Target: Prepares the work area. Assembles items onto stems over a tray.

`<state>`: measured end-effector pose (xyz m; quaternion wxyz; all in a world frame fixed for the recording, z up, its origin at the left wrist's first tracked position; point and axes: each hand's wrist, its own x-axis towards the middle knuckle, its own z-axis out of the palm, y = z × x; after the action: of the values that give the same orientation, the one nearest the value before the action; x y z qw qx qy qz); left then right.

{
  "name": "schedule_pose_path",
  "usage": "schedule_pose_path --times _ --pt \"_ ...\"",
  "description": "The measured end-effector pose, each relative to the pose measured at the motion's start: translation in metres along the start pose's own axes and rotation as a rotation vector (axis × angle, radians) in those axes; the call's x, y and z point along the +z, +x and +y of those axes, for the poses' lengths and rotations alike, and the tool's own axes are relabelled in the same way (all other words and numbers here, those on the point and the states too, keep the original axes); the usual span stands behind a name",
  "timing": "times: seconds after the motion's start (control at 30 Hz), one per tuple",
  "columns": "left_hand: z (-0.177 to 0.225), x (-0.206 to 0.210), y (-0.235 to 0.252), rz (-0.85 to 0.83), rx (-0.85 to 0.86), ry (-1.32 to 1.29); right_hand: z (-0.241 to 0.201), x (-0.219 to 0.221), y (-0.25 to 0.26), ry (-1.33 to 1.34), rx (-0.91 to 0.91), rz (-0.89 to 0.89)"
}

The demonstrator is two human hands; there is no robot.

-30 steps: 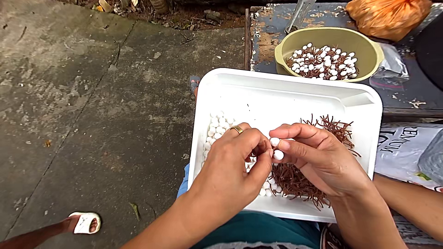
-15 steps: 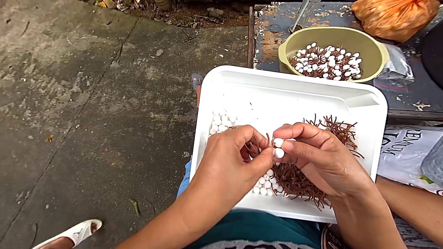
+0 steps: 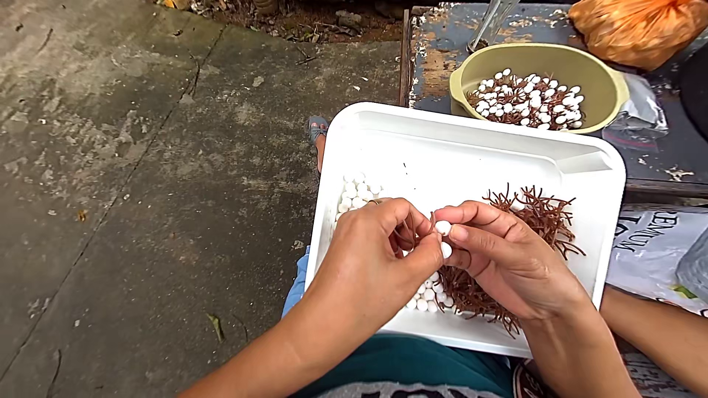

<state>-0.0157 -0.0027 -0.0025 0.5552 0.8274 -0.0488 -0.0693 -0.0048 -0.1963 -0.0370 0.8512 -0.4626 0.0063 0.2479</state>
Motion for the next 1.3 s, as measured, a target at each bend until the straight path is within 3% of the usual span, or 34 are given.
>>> schedule_pose_path --times 0.23,0.73,1.3 --pt "0.0024 0.0 -0.0007 -0.008 -0.03 0.004 0.0011 0.0005 -0.0007 0.051 0.06 -0.004" --pt "0.0024 -0.0006 -0.0001 -0.007 -0.048 0.015 0.0024 0.0014 -0.0004 0.022 0.002 0.02" --pt "-0.0001 0.0008 -0.0024 -0.031 -0.029 0.012 0.0011 0.003 -0.0065 -0.373 -0.212 0.062"
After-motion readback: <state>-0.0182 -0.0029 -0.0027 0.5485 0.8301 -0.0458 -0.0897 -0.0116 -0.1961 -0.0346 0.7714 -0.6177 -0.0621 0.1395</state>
